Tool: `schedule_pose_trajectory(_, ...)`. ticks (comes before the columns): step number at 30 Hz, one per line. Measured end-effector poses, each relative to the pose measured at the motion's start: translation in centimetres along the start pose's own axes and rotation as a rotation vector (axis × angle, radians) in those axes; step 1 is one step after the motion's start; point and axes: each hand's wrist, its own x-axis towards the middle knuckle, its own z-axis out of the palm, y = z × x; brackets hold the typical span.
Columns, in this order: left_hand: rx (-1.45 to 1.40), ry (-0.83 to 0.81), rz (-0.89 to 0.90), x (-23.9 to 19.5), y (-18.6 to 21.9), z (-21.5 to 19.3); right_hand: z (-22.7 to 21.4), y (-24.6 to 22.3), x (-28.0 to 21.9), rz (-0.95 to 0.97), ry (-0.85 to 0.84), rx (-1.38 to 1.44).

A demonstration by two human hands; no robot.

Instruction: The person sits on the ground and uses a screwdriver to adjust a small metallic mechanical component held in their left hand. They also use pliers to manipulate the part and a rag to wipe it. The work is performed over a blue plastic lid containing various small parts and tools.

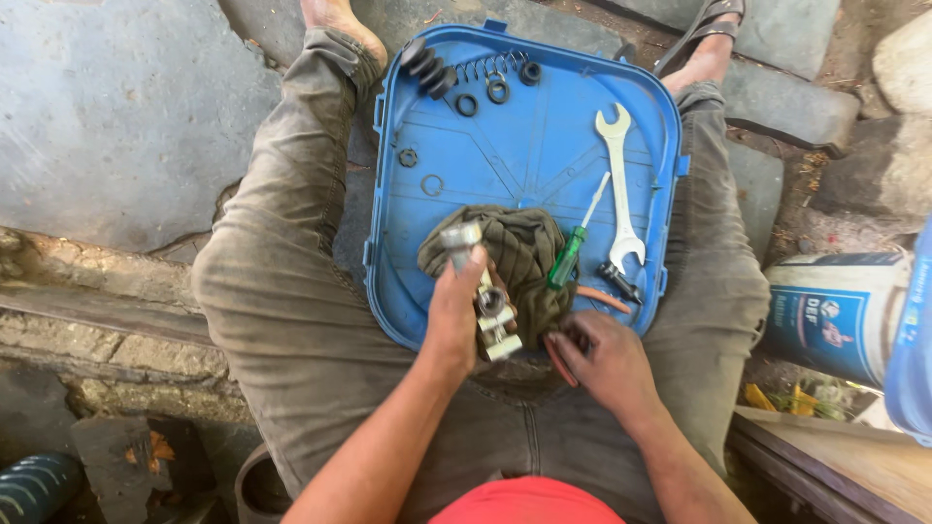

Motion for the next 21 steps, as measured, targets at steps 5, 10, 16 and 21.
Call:
schedule_pose_trajectory(5, 0.022, -0.027, -0.018, 0.3, 0.2, -0.4, -1.7, -1.1, -0.4, -0.117, 0.065, 0.056)
schedule_pose_trajectory(10, 0.042, -0.055, 0.021, 0.2, 0.3, -0.6, -8.2, -3.7, -3.3, -0.357, 0.029, 0.063)
schedule_pose_trajectory(16, 0.05, -0.066, 0.046, 0.1, 0.9, -0.2, -10.9, -2.5, -2.7, -0.397, -0.021, 0.842)
schedule_pose_trajectory(21, 0.114, -0.084, 0.103, 0.6, -0.3, -0.4, -2.9, -2.6, 0.7, 0.244, -0.066, 0.539)
